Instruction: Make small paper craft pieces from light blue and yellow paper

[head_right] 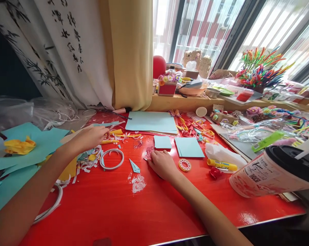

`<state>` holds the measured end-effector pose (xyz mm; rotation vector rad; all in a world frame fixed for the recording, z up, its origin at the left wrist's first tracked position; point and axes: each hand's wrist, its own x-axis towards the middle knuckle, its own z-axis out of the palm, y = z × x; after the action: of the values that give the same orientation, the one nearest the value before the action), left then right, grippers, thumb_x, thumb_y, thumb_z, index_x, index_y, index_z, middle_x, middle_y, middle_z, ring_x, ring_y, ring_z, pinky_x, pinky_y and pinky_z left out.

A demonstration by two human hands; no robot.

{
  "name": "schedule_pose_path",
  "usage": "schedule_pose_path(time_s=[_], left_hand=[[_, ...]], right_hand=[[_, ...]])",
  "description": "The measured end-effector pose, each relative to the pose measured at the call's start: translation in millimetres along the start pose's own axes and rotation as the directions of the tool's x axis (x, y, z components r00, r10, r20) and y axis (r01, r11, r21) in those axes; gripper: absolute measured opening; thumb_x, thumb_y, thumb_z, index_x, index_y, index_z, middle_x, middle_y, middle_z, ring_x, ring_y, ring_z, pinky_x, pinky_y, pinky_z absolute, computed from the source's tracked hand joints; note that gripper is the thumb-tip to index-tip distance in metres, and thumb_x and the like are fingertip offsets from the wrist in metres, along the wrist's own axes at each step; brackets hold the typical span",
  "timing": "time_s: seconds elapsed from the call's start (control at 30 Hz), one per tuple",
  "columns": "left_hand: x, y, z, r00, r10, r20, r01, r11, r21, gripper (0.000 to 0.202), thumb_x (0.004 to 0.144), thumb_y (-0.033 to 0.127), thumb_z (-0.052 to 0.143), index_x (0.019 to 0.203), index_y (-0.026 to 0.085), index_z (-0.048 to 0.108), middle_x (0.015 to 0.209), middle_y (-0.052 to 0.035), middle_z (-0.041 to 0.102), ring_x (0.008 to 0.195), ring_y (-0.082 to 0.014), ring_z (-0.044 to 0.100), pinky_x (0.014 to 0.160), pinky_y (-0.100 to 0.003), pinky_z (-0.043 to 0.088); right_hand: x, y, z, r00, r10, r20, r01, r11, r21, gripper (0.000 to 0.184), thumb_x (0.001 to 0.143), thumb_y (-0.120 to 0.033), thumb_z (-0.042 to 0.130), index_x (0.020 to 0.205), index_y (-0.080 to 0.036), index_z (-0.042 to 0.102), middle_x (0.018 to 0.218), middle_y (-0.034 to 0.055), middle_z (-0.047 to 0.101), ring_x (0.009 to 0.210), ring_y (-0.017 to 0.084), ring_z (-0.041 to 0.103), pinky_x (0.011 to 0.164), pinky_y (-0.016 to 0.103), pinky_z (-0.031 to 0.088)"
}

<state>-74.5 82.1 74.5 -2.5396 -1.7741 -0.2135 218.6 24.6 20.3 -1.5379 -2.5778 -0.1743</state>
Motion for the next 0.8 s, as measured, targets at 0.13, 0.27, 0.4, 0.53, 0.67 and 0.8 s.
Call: schedule_pose_path(time_s=[0.13, 0.27, 0.4, 0.53, 0.67, 0.8], left_hand=[[-6.6, 10.1, 5.0, 0.991, 0.045, 0.126, -0.039, 0.998, -0.049, 0.019, 0.081, 0.031, 0.044, 0.091, 0.02, 0.056, 0.096, -0.0064, 0.061, 0.087, -0.0202, 0.057, 0.074, -0.027, 0.041], [-22.2, 22.3, 28.8, 0.995, 0.04, 0.097, -0.039, 0.999, -0.016, 0.016, 0.079, 0.026, 0.051, 0.093, 0.018, 0.054, 0.102, -0.0093, 0.056, 0.092, -0.0211, 0.056, 0.075, -0.028, 0.041], [-37.0, 22.9, 44.5, 1.0, 0.002, 0.001, -0.002, 1.0, 0.03, 0.022, 0.08, 0.027, 0.051, 0.099, 0.016, 0.052, 0.106, -0.0113, 0.052, 0.094, -0.0231, 0.054, 0.078, -0.031, 0.04], [-41.3, 21.9, 50.0, 0.997, 0.037, -0.064, -0.033, 0.998, 0.061, 0.013, 0.085, 0.024, 0.043, 0.089, 0.017, 0.053, 0.096, -0.0078, 0.056, 0.09, -0.0209, 0.055, 0.078, -0.031, 0.04], [-42.9, 24.4, 51.5, 0.987, 0.101, -0.122, -0.09, 0.991, 0.094, 0.017, 0.087, 0.021, 0.039, 0.088, 0.016, 0.055, 0.095, -0.0091, 0.059, 0.089, -0.0228, 0.055, 0.08, -0.034, 0.038], [-46.0, 26.8, 49.0, 0.973, 0.15, -0.175, -0.132, 0.985, 0.109, 0.024, 0.087, 0.016, 0.035, 0.089, 0.016, 0.058, 0.094, -0.0115, 0.059, 0.092, -0.0251, 0.054, 0.082, -0.039, 0.037]], right_hand=[[0.5, -1.5, 3.5, 0.999, 0.033, -0.012, -0.033, 0.999, 0.007, 0.03, 0.09, -0.036, 0.035, 0.074, -0.017, 0.051, 0.079, 0.0043, 0.063, 0.072, 0.018, 0.058, 0.068, 0.028, 0.032], [2.0, -1.4, 5.9, 0.998, 0.058, 0.002, -0.058, 0.997, 0.045, 0.033, 0.091, -0.037, 0.032, 0.073, -0.017, 0.052, 0.078, 0.004, 0.064, 0.072, 0.017, 0.058, 0.066, 0.027, 0.031], [1.9, -1.4, 5.9, 0.998, 0.07, 0.002, -0.07, 0.996, 0.059, 0.033, 0.091, -0.037, 0.035, 0.073, -0.017, 0.053, 0.078, 0.0049, 0.065, 0.069, 0.017, 0.058, 0.061, 0.026, 0.029], [-0.8, -1.2, 5.0, 0.997, 0.078, 0.001, -0.077, 0.993, 0.084, 0.032, 0.09, -0.037, 0.036, 0.074, -0.016, 0.055, 0.08, 0.0058, 0.065, 0.071, 0.016, 0.058, 0.058, 0.025, 0.027], [-3.6, 0.1, 5.0, 0.996, 0.09, 0.005, -0.09, 0.99, 0.113, 0.032, 0.09, -0.039, 0.037, 0.075, -0.017, 0.055, 0.082, 0.0055, 0.065, 0.071, 0.016, 0.058, 0.055, 0.024, 0.026], [-4.1, 2.5, 6.6, 0.995, 0.099, 0.017, -0.1, 0.986, 0.134, 0.034, 0.089, -0.042, 0.036, 0.078, -0.017, 0.055, 0.084, 0.0061, 0.065, 0.07, 0.015, 0.058, 0.054, 0.023, 0.026]])
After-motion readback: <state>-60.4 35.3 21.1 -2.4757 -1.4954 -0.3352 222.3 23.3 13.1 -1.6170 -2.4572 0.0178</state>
